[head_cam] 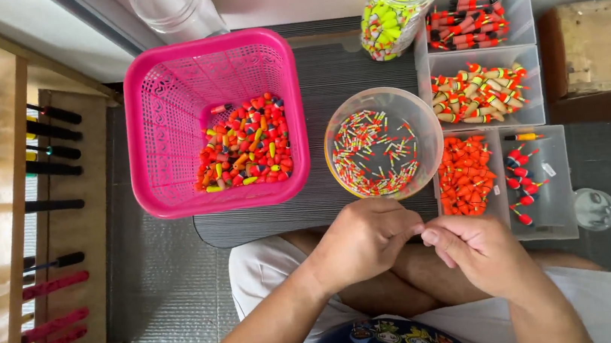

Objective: The person sits cross-legged on the floor and assembles small fishing lures by hand. They pick up components from a pink basket and a clear bowl, attach them together, and place the finished items into a compartmentalized plastic organizer.

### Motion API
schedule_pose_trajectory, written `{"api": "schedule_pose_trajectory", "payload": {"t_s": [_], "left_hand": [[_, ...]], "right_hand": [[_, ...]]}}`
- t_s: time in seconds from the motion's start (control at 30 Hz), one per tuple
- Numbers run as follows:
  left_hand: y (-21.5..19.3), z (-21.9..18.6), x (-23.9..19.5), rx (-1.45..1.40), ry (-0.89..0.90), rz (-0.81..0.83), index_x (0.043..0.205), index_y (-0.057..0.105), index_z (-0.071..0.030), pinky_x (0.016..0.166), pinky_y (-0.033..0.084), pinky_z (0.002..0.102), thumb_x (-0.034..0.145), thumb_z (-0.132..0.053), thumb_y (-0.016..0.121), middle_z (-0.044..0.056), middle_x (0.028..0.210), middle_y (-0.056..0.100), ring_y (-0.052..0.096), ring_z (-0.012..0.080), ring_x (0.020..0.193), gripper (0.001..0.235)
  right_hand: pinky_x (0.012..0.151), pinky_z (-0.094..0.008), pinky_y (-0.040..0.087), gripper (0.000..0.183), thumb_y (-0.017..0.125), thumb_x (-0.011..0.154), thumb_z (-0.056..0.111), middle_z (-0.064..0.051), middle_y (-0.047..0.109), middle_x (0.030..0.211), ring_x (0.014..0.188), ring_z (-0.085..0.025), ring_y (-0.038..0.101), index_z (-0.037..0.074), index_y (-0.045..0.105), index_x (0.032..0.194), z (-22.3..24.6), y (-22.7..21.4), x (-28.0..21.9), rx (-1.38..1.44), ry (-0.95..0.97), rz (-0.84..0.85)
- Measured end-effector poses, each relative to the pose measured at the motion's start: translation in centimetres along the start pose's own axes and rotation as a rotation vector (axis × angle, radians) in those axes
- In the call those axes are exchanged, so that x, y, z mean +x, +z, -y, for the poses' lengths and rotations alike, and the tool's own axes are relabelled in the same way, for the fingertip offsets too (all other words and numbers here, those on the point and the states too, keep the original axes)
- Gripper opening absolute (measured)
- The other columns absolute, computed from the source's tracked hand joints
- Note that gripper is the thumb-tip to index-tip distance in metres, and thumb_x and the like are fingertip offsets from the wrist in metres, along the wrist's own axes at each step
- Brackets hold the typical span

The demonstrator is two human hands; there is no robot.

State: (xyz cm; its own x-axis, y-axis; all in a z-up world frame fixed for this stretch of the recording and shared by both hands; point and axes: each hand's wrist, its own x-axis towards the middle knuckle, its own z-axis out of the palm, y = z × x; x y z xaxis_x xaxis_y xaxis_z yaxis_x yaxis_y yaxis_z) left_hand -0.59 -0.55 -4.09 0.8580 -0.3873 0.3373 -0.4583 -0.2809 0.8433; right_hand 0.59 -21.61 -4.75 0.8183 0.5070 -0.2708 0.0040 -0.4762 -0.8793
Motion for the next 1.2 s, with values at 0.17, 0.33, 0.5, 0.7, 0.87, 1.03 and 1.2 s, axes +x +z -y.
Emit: {"api": "schedule_pose_trajectory", "payload": {"t_s": [0.17, 0.33, 0.5, 0.7, 0.87, 1.03, 1.2], "left_hand": [[-1.1, -1.4, 0.7, -0.099, -0.046, -0.076, 0.101, 0.06, -0.003, 0.073, 0.049, 0.033, 0.098, -0.014, 0.053, 0.01, 0.086, 0.061, 0.061, 0.0245, 0.077, 0.013], [-1.5, -2.5, 0.2, -0.081, -0.151, -0.253, 0.126, 0.053, -0.002, 0.086, 0.051, 0.032, 0.097, -0.019, 0.056, 0.012, 0.104, 0.064, 0.064, 0.0234, 0.091, 0.034], [-1.5, -2.7, -1.4, 0.005, -0.104, -0.198, 0.113, 0.059, 0.001, 0.084, 0.052, 0.036, 0.096, -0.011, 0.055, 0.016, 0.105, 0.065, 0.065, 0.0298, 0.093, 0.021], [-0.6, -2.0, -2.8, 0.082, -0.066, -0.109, 0.109, 0.063, -0.001, 0.08, 0.052, 0.036, 0.096, -0.01, 0.056, 0.013, 0.098, 0.065, 0.065, 0.0285, 0.087, 0.017], [-1.7, -1.8, -2.5, 0.123, -0.078, -0.125, 0.111, 0.063, -0.002, 0.082, 0.051, 0.036, 0.095, -0.009, 0.058, 0.013, 0.102, 0.065, 0.064, 0.0279, 0.09, 0.018], [-2.8, -1.7, -0.5, 0.153, -0.066, -0.181, 0.112, 0.061, -0.001, 0.085, 0.052, 0.038, 0.092, -0.004, 0.059, 0.015, 0.106, 0.066, 0.065, 0.0304, 0.092, 0.02], [-2.9, -1.9, 1.5, 0.199, -0.158, -0.156, 0.109, 0.061, 0.0, 0.079, 0.052, 0.037, 0.092, -0.005, 0.056, 0.015, 0.1, 0.063, 0.063, 0.031, 0.087, 0.018]], "right_hand": [[0.058, -0.023, 0.044, 0.035, 0.05, 0.095, 0.028, 0.001, 0.056, 0.051, 0.052, -0.009, 0.052, 0.007, 0.068, 0.074, 0.8, -0.1, 0.4, 0.051, -0.011, -0.06], [0.053, -0.024, 0.041, 0.033, 0.048, 0.1, 0.026, -0.005, 0.056, 0.058, 0.054, -0.012, 0.051, 0.003, 0.069, 0.088, 0.9, -2.3, 2.0, 0.172, 0.047, -0.293], [0.047, -0.022, 0.024, 0.028, 0.047, 0.111, 0.02, -0.004, 0.05, 0.065, 0.05, -0.008, 0.032, 0.003, 0.064, 0.097, 2.7, -5.8, 4.2, 0.119, 0.111, -0.568], [0.06, -0.031, 0.039, 0.031, 0.053, 0.111, 0.033, 0.004, 0.056, 0.069, 0.061, -0.011, 0.047, 0.013, 0.065, 0.09, -0.1, -9.8, 9.3, -0.347, 0.25, -0.521], [0.062, -0.026, 0.038, 0.027, 0.053, 0.105, 0.017, -0.008, 0.06, 0.084, 0.068, -0.012, 0.051, 0.004, 0.061, 0.127, -1.6, -9.5, 7.8, -0.086, 0.087, -0.668], [0.07, -0.024, 0.039, 0.043, 0.04, 0.092, -0.012, -0.017, 0.058, 0.108, 0.086, -0.017, 0.049, -0.002, 0.053, 0.132, -0.2, -6.6, 3.4, 0.407, 0.117, -0.479], [0.093, -0.044, 0.051, 0.05, 0.047, 0.088, 0.003, -0.034, 0.052, 0.13, 0.107, -0.039, 0.061, -0.004, 0.041, 0.137, -0.6, -4.3, 0.7, 0.621, 0.082, -0.525]]}}
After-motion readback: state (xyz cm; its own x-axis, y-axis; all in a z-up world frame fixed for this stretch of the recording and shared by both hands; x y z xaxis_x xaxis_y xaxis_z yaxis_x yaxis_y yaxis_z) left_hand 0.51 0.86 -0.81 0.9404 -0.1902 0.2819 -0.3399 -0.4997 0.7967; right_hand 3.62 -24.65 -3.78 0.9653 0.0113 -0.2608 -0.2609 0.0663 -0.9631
